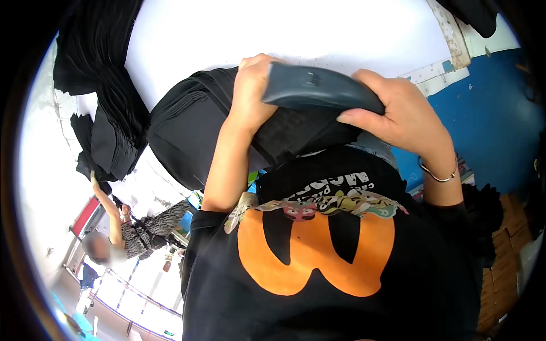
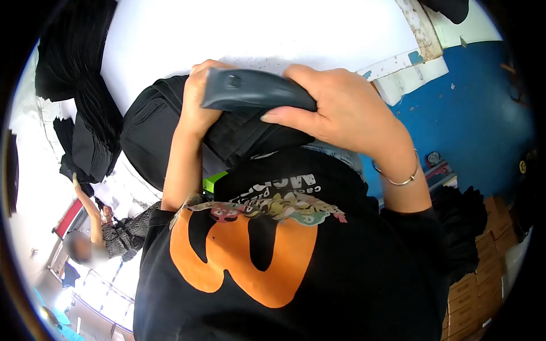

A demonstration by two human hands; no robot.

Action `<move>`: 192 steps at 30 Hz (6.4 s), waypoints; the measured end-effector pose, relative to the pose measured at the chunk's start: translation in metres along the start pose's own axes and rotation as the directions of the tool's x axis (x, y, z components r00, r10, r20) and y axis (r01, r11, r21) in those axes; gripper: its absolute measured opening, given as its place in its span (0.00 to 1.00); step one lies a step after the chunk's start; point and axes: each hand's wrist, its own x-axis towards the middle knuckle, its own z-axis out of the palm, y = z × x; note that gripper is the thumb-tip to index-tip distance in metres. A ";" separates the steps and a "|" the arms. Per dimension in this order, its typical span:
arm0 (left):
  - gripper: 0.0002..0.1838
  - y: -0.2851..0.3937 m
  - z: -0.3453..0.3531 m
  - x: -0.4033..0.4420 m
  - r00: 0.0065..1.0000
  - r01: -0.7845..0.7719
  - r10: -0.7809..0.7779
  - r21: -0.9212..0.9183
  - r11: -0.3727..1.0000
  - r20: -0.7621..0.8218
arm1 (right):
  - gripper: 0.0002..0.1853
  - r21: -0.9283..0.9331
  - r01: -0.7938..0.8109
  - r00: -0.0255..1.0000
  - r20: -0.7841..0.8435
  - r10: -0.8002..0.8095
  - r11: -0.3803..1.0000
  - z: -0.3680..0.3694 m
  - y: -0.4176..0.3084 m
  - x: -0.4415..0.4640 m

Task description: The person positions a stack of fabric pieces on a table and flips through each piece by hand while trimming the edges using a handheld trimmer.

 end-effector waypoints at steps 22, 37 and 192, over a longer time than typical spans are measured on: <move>0.10 -0.011 0.007 -0.004 0.968 0.163 -0.149 0.058 0.985 -0.201 | 0.28 -0.070 -0.090 0.995 -0.036 0.088 0.993 0.011 -0.001 0.009; 0.11 -0.002 0.021 0.015 0.949 0.298 -0.289 0.056 0.953 -0.123 | 0.27 0.223 -0.366 0.885 -0.217 0.412 0.903 -0.015 0.020 0.005; 0.31 0.105 -0.042 -0.063 0.917 -0.398 0.391 0.127 0.909 0.074 | 0.26 0.188 -0.086 0.981 0.187 0.050 0.978 -0.101 0.010 -0.119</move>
